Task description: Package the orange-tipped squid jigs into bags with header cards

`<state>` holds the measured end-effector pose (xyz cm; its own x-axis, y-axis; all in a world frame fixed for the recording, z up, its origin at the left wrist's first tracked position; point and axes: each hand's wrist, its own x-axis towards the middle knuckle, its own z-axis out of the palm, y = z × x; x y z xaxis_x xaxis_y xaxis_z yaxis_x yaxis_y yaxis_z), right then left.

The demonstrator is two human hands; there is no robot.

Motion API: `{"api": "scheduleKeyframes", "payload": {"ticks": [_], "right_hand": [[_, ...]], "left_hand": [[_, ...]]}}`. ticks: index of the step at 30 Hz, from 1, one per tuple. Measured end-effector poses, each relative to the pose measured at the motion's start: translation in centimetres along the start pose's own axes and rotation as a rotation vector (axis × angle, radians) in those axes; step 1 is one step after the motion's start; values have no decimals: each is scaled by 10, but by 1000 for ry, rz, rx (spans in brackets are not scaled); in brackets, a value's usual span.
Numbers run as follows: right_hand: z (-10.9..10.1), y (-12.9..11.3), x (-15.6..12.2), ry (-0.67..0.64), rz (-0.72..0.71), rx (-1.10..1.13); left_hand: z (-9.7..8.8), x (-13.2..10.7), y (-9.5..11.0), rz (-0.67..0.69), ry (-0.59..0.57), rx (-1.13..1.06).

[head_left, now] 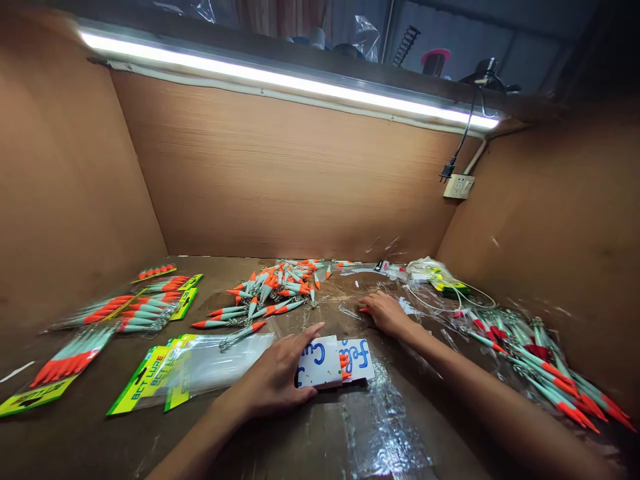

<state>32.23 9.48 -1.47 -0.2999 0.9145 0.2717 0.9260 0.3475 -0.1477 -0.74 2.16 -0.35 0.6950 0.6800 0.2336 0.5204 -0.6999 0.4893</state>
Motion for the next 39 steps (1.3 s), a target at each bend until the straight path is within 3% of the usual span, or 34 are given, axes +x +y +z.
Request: {"api": "scheduleKeyframes", "payload": {"ticks": [4, 7, 10, 13, 17, 21, 24, 29, 31, 33, 39], "right_hand": [[-31, -3, -13, 138, 37, 74], [-53, -12, -38, 257, 64, 404], [-54, -25, -63, 160, 97, 702], [-33, -39, -75, 21, 105, 786], [-8, -54, -67, -22, 17, 668], [-7, -64, -50, 73, -145, 437], [-9, -69, -44, 114, -225, 387], [-12, -64, -47, -41, -405, 387], [-16, -53, -40, -77, -361, 397], [-20, -37, -20, -46, -218, 364], [-18, 7, 88, -21, 55, 120]], "left_hand": [[0, 0, -2, 8, -3, -7], [2, 1, -4, 9, 10, -4], [3, 1, -4, 13, 14, -11], [3, 2, -3, 1, -1, -27], [3, 3, -2, -32, -41, -78], [2, 5, -3, 2, -34, -159], [0, 6, -3, 27, -21, -199], [0, 6, 0, 1, -44, -199], [0, 5, 2, -25, -77, -166], [0, 5, 3, -51, -93, -125], [4, 2, -6, -65, -98, -56]]}}
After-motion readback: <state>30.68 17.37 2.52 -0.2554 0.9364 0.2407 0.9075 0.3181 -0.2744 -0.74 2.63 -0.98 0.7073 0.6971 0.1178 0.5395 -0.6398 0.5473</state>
